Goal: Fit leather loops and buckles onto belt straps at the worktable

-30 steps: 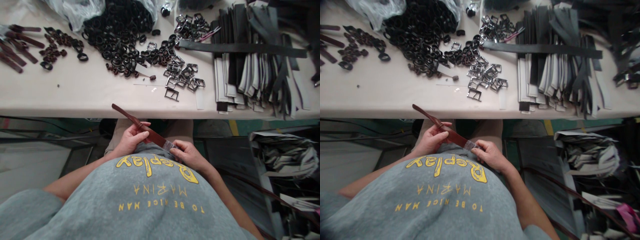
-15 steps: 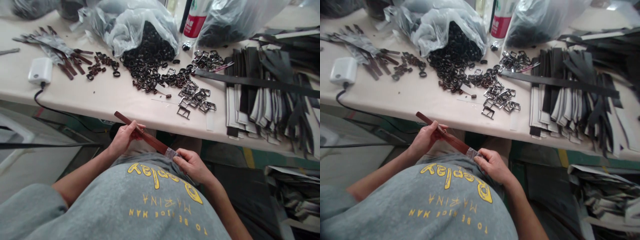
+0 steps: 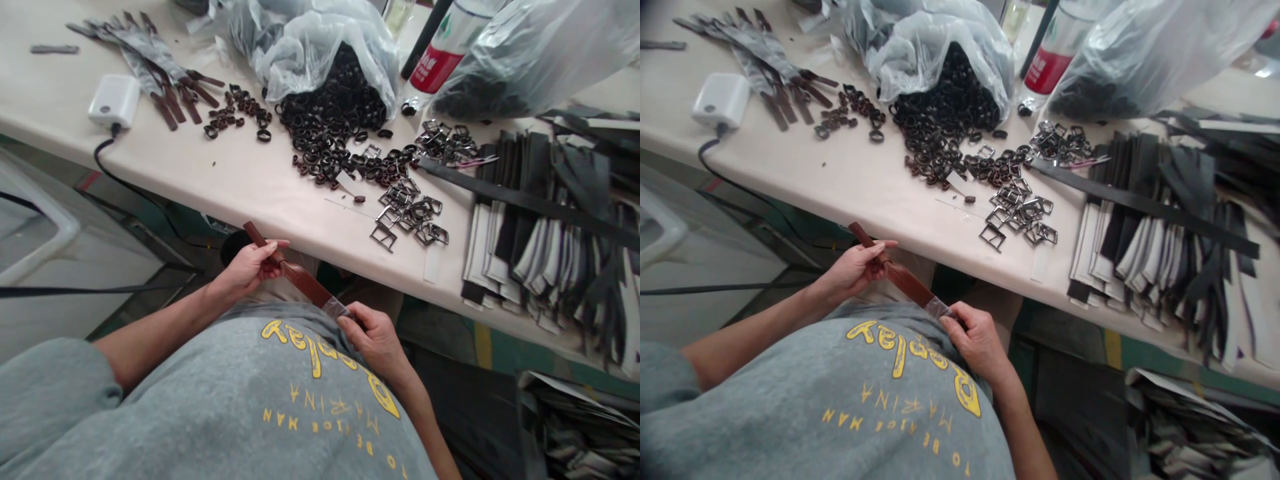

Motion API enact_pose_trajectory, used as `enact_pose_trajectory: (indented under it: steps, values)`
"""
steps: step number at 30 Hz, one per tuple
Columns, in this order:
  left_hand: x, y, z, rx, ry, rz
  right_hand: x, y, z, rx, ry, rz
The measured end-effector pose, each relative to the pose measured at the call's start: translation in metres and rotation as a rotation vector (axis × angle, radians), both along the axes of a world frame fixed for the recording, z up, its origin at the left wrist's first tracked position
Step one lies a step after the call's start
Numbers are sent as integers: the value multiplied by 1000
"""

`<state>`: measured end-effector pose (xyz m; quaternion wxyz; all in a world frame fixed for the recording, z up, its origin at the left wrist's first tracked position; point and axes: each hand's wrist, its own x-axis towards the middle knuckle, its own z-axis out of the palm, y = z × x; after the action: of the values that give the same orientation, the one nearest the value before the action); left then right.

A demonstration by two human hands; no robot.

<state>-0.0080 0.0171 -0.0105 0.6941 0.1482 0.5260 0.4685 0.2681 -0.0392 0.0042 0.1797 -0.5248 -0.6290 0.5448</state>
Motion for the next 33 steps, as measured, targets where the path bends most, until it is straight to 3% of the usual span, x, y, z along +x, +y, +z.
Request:
enact_pose_trajectory:
  steps: [4, 8, 14, 20, 26, 29, 33]
  values:
    - [-4, 0, 2, -80, -142, 63, 2, 1, -2, -41, 12, 11]
    - [-6, -3, 3, -21, -162, -15, 2, 2, -4, 85, -73, 19]
    - [-4, -10, -1, 208, 79, -160, -3, 0, -6, 514, -301, 28]
    - [-2, -16, 10, 647, 339, -277, -3, 2, -5, 812, -355, -109]
    - [-6, -23, 24, 858, 571, -388, 2, 4, -9, 871, -341, -217]
    - [-5, -26, 32, 874, 572, -439, 4, 3, -12, 894, -323, -239]
    - [3, -36, 40, 794, 560, -353, 5, 1, -12, 924, -326, -242]
